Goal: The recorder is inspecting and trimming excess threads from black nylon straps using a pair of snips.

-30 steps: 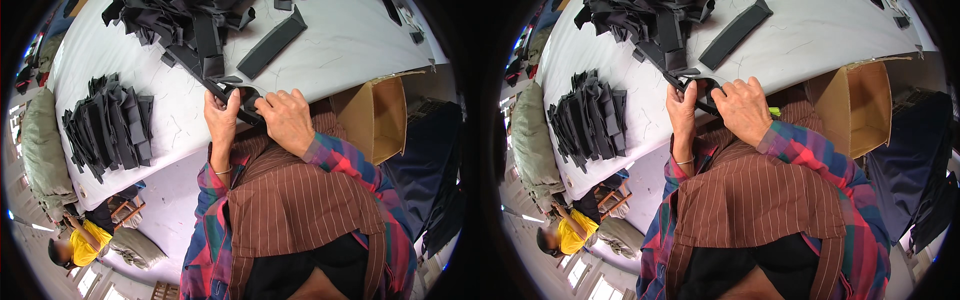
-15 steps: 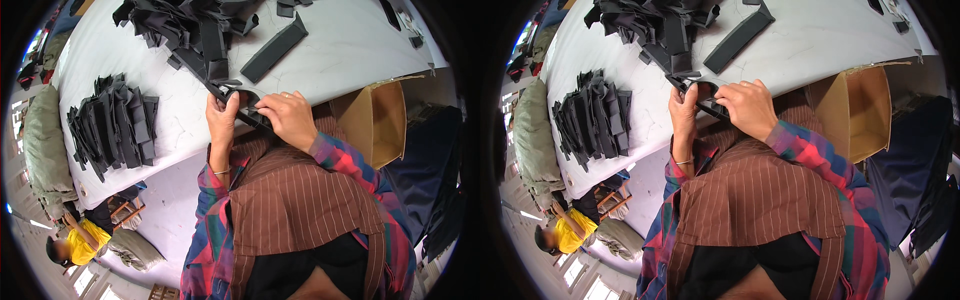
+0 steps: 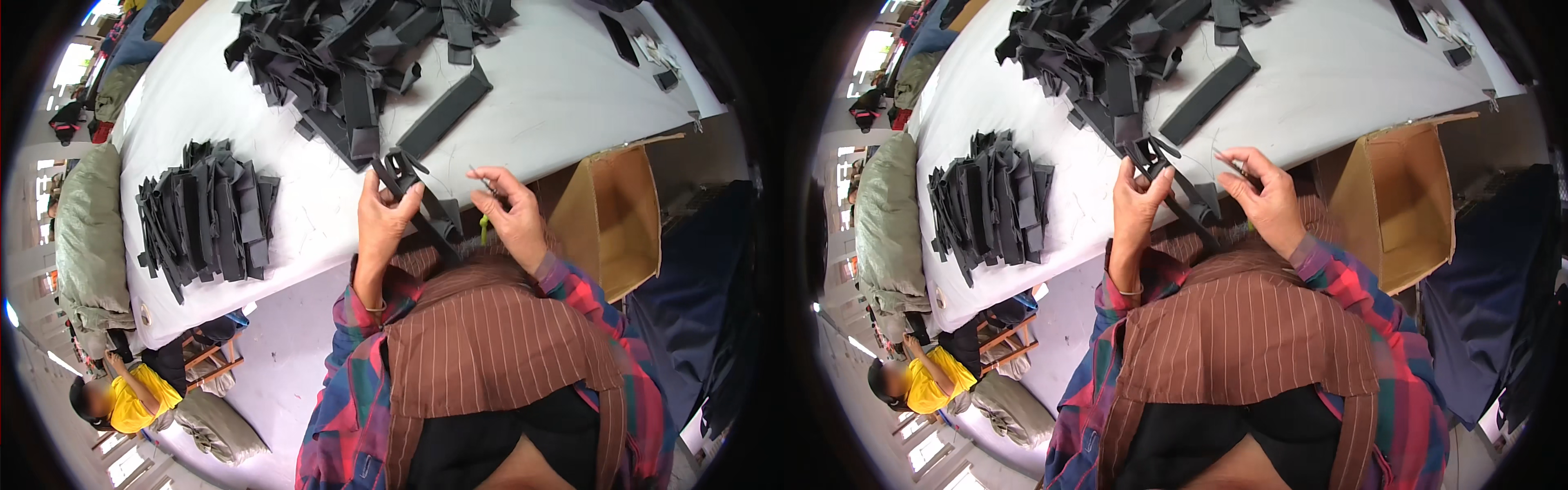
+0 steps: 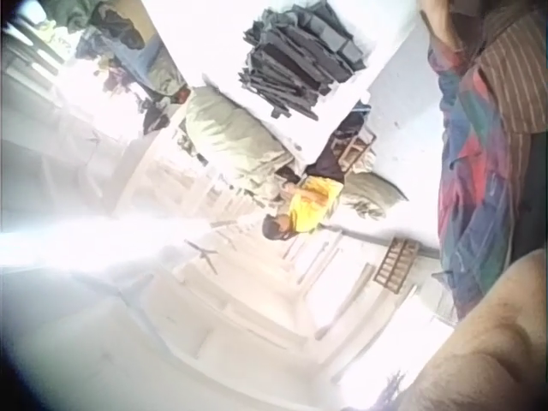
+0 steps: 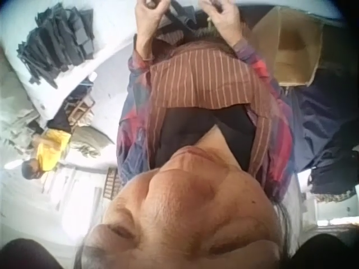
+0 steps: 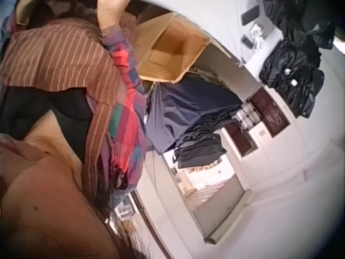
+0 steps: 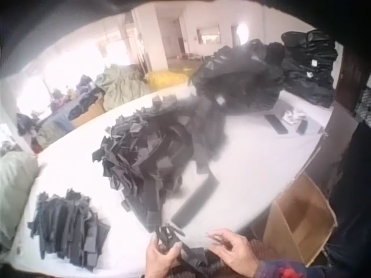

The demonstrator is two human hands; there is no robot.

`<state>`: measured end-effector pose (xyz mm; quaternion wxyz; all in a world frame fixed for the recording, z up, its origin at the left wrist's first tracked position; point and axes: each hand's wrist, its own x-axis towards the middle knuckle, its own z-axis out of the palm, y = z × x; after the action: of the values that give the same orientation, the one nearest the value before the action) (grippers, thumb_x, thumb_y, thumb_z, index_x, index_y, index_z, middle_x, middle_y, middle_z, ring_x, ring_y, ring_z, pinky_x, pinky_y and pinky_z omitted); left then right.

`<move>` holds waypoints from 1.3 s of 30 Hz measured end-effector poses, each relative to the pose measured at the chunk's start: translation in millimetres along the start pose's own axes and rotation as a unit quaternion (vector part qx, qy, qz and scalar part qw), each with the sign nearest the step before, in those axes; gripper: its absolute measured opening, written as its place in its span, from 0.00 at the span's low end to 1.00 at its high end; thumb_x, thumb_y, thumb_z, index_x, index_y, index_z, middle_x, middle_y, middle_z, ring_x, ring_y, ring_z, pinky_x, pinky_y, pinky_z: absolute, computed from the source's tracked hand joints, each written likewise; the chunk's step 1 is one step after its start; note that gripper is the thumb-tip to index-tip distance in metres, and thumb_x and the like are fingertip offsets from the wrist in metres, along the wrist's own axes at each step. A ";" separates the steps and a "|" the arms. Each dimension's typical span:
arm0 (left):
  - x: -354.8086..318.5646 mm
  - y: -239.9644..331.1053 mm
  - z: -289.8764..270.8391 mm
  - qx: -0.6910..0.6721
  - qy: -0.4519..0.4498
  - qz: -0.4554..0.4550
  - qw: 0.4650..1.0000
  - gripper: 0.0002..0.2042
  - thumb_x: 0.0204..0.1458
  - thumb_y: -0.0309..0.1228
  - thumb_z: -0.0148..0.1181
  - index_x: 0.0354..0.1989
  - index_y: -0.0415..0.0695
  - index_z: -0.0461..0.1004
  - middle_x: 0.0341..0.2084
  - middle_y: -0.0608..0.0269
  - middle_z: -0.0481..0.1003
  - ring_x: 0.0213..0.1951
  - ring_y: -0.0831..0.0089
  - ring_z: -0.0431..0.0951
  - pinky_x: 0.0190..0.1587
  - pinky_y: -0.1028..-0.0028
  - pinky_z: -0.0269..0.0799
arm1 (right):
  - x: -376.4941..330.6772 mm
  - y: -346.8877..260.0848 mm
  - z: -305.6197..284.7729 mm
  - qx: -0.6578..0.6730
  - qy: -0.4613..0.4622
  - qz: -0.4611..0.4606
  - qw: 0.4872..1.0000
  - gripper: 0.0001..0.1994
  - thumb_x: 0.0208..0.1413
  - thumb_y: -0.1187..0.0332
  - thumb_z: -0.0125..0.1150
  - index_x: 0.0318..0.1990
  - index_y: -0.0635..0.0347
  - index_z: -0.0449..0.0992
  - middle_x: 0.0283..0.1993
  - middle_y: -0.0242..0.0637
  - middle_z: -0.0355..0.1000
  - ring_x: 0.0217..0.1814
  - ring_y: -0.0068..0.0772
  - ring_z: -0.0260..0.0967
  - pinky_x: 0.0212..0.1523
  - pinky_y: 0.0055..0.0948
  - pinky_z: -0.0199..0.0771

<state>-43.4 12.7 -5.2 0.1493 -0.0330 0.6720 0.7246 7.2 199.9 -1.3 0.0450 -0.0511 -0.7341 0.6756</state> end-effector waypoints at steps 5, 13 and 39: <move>-8.5 10.1 14.9 0.078 0.056 0.035 0.995 0.21 0.46 0.27 0.66 0.47 0.38 0.64 0.27 0.62 0.77 0.27 0.82 0.74 0.30 0.82 0.69 | -4.8 -1.4 3.3 0.023 -0.016 -0.023 0.999 0.10 0.54 0.72 0.61 0.43 0.61 0.73 0.31 0.25 0.71 0.33 0.13 0.63 0.35 0.16 0.65; -14.8 6.7 21.3 0.237 0.128 0.182 0.946 0.21 0.42 0.26 0.66 0.46 0.36 0.67 0.27 0.61 0.77 0.29 0.80 0.75 0.32 0.80 0.70 | -0.5 -28.7 2.7 -0.074 0.009 -0.100 0.992 0.11 0.52 0.69 0.62 0.43 0.58 0.74 0.31 0.32 0.72 0.30 0.22 0.67 0.33 0.22 0.68; -9.4 -6.4 34.6 0.206 -0.033 0.241 0.948 0.20 0.49 0.16 0.53 0.53 0.37 0.68 0.43 0.55 0.76 0.44 0.70 0.75 0.43 0.73 0.68 | 11.1 -9.7 -121.5 0.053 0.099 0.043 0.993 0.09 0.54 0.66 0.58 0.34 0.63 0.75 0.23 0.26 0.69 0.24 0.14 0.63 0.26 0.16 0.61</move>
<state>-27.5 45.4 -5.7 -0.0043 0.1860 0.7894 0.5850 12.5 320.6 18.4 0.0910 -0.1467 -0.6863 0.7065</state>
